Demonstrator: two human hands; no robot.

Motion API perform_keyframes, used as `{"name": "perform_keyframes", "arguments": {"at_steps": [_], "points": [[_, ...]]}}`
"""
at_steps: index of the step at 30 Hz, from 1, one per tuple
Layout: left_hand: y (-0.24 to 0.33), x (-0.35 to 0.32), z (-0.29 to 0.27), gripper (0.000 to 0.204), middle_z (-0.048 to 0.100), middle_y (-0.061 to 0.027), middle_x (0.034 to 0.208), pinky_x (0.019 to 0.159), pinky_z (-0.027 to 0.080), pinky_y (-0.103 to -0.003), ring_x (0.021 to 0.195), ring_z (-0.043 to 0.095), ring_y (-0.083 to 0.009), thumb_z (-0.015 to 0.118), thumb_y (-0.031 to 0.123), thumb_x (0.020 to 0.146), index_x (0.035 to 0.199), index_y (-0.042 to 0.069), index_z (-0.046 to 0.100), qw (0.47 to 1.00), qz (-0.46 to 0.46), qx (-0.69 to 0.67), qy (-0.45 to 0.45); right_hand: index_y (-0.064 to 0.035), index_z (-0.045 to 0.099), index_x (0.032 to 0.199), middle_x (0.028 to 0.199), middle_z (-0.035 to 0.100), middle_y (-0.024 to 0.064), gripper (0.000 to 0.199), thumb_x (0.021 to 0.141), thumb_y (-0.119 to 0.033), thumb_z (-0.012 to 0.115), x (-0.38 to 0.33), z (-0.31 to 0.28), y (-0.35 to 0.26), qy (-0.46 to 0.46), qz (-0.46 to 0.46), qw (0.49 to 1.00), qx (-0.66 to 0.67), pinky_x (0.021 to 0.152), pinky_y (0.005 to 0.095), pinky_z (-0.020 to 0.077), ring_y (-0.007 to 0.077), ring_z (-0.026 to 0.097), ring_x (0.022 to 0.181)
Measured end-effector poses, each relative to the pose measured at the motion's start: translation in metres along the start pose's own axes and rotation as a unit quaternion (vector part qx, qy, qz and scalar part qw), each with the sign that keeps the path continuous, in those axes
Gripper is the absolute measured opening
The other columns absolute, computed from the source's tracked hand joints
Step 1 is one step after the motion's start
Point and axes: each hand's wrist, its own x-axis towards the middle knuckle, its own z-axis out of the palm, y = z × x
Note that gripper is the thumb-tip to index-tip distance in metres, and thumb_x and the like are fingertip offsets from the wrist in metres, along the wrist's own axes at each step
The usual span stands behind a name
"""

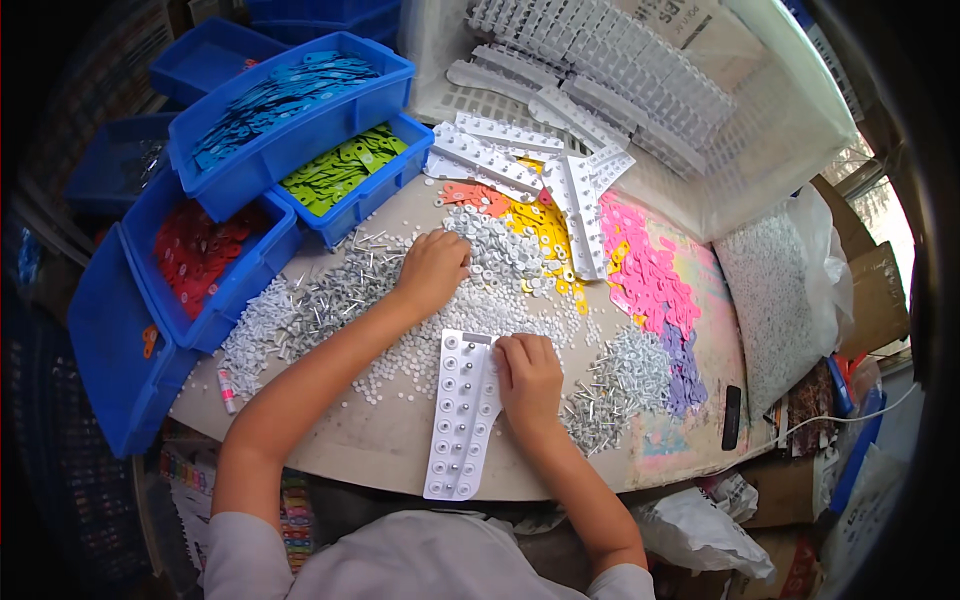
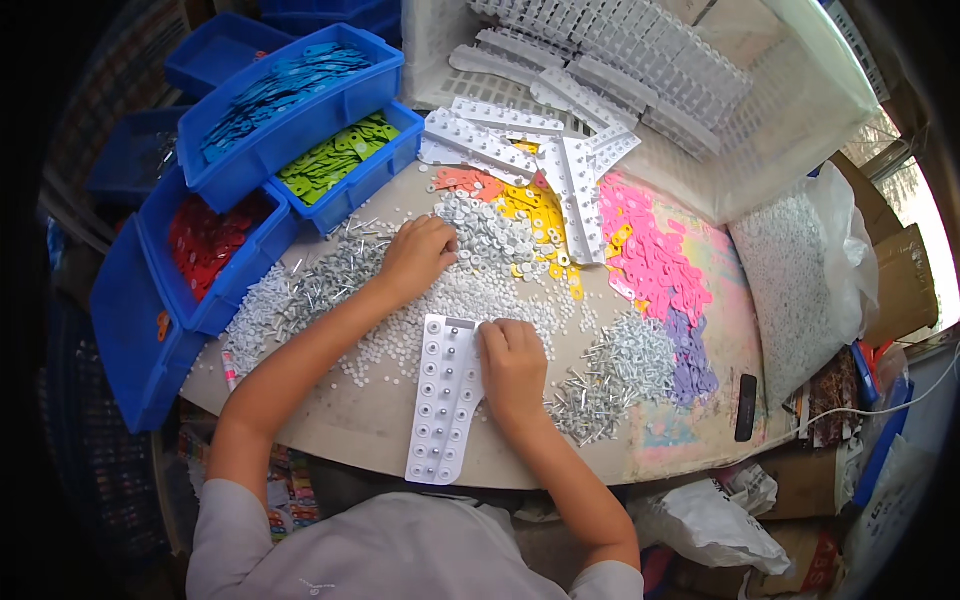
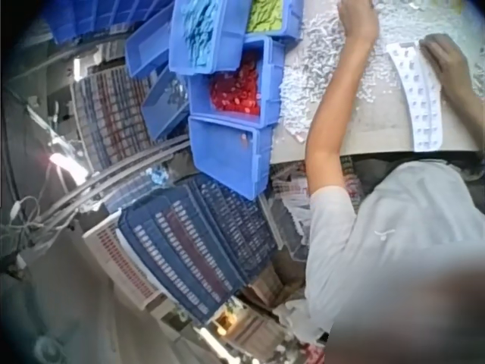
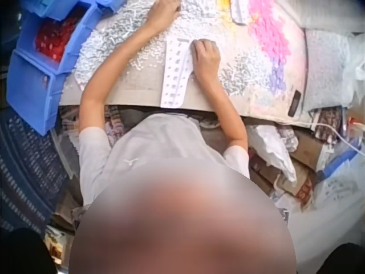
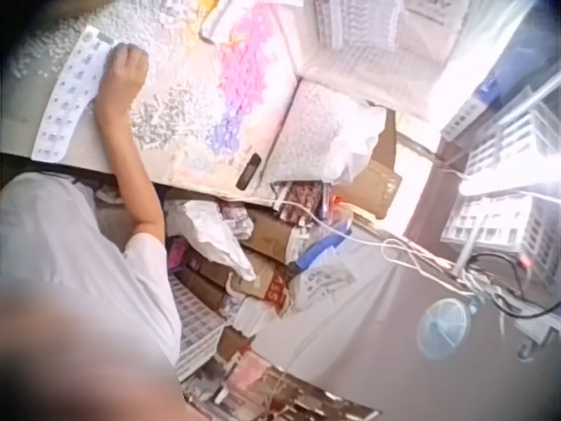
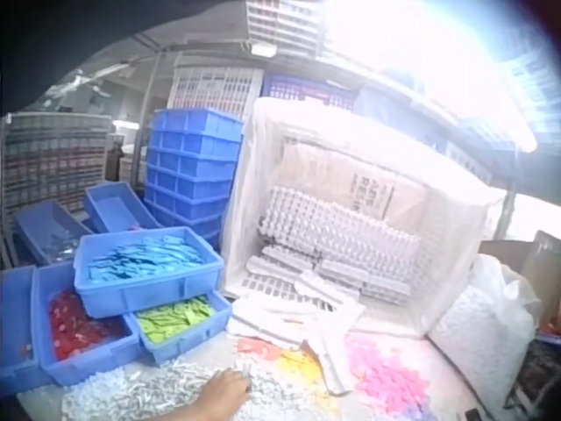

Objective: Assembling a toy xylophone by attaching colored keys and white plastic components to a base.

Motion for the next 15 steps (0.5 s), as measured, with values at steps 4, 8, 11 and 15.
{"name": "perform_keyframes", "arguments": {"at_steps": [4,8,11,15], "points": [[0.009,-0.003,-0.019,0.015,0.067,-0.0085,0.090,0.089,0.049,-0.045,0.097,0.064,-0.0314,0.079,0.011,0.082,0.087,0.008,0.065,1.000,-0.018,-0.019,-0.005,-0.0011,0.070,0.103,0.094,0.068,0.0136,0.011,0.094,-0.007,0.072,0.029,-0.001,0.031,0.008,0.057,0.998,0.019,0.081,0.0414,0.0537,0.0323,0.066,0.092],[0.032,-0.019,-0.047,0.013,0.071,-0.0090,0.090,0.085,0.052,-0.040,0.090,0.066,-0.0277,0.079,0.011,0.086,0.096,0.005,0.071,0.988,-0.089,-0.120,-0.027,-0.0020,0.069,0.102,0.093,0.070,0.0151,0.010,0.095,-0.009,0.071,0.060,0.013,0.077,0.040,0.117,0.991,0.048,0.082,0.0454,0.0523,0.0343,0.066,0.091],[0.041,-0.045,-0.059,0.014,0.072,-0.0087,0.092,0.083,0.052,-0.036,0.088,0.066,-0.0238,0.078,0.012,0.088,0.100,0.005,0.075,0.972,-0.100,-0.205,-0.051,-0.0011,0.069,0.101,0.094,0.070,0.0159,0.011,0.093,-0.008,0.073,0.066,0.025,0.096,-0.002,0.132,0.991,0.040,0.081,0.0433,0.0533,0.0330,0.067,0.089],[0.051,-0.076,-0.071,0.010,0.070,-0.0072,0.095,0.085,0.051,-0.036,0.093,0.065,-0.0226,0.078,0.012,0.089,0.097,0.005,0.078,0.961,-0.049,-0.252,-0.100,0.0014,0.065,0.098,0.093,0.068,0.0161,0.013,0.092,-0.006,0.074,0.070,0.024,0.099,-0.038,0.146,0.987,0.046,0.079,0.0404,0.0545,0.0299,0.067,0.084]]}}
